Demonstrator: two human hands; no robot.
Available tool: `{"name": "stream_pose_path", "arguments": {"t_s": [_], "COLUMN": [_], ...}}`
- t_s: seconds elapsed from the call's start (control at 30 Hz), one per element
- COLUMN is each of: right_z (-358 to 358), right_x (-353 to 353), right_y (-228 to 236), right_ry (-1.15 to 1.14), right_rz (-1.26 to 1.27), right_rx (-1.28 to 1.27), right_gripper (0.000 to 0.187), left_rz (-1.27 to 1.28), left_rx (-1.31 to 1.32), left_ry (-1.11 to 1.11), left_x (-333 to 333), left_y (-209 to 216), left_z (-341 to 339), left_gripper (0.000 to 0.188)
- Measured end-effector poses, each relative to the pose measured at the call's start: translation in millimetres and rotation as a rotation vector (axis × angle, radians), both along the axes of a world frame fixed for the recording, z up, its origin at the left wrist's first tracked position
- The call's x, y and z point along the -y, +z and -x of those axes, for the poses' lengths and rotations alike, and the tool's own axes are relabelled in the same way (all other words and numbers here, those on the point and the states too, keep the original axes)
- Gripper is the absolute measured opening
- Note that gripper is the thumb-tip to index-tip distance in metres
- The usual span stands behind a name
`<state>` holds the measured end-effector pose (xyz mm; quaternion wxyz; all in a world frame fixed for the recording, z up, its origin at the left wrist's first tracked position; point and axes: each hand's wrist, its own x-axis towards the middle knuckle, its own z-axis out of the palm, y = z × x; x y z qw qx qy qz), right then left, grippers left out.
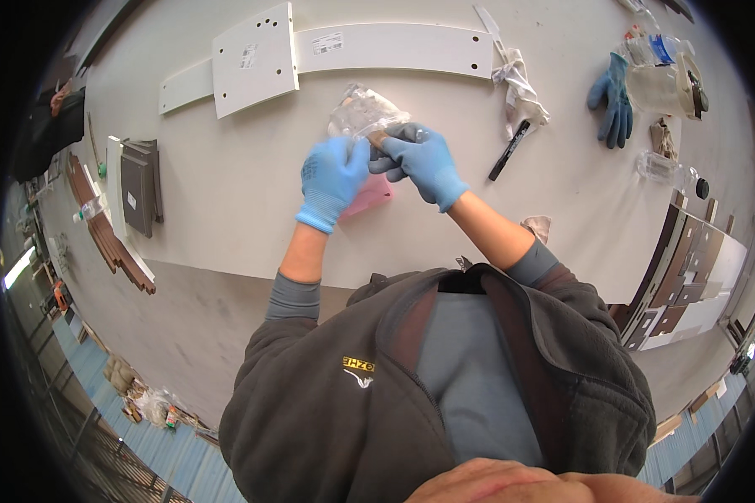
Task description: The person kneels to handle and stack several flat panels, then stands at a workbench to clear tools and debris. They wipe the workbench surface with a cloth, moving items aside and returning them, and continue wiping different areas of the bench.
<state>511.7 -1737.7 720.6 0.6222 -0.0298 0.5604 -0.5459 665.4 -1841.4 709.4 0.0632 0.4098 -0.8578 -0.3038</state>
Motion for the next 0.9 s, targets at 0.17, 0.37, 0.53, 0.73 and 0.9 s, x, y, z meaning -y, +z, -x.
{"name": "stream_pose_path", "arguments": {"t_s": [0.17,0.37,0.53,0.73,0.9], "right_z": [-0.6,16.6,16.2,15.1,10.3], "right_x": [11.9,0.5,3.5,12.0,38.1], "right_y": [4.6,7.7,-1.2,-0.6,-6.3], "right_ry": [0.026,0.083,0.122,0.188,0.333], "right_rz": [0.005,0.25,0.244,0.199,0.118], "right_rx": [-0.12,0.09,0.091,-0.05,-0.471], "right_gripper": [0.038,0.041,0.037,0.035,0.041], "left_rz": [0.064,-0.217,-0.134,-0.212,-0.178], "left_rx": [0.001,-0.04,0.011,-0.116,-0.12], "left_ry": [-0.081,0.066,0.025,0.007,-0.127], "left_x": [-0.3,10.5,12.9,21.0,23.1], "left_y": [1.2,11.1,14.5,9.5,10.3], "left_z": [2.2,1.3,0.2,-6.9,-11.9], "left_gripper": [0.037,0.035,0.034,0.03,0.024]}}
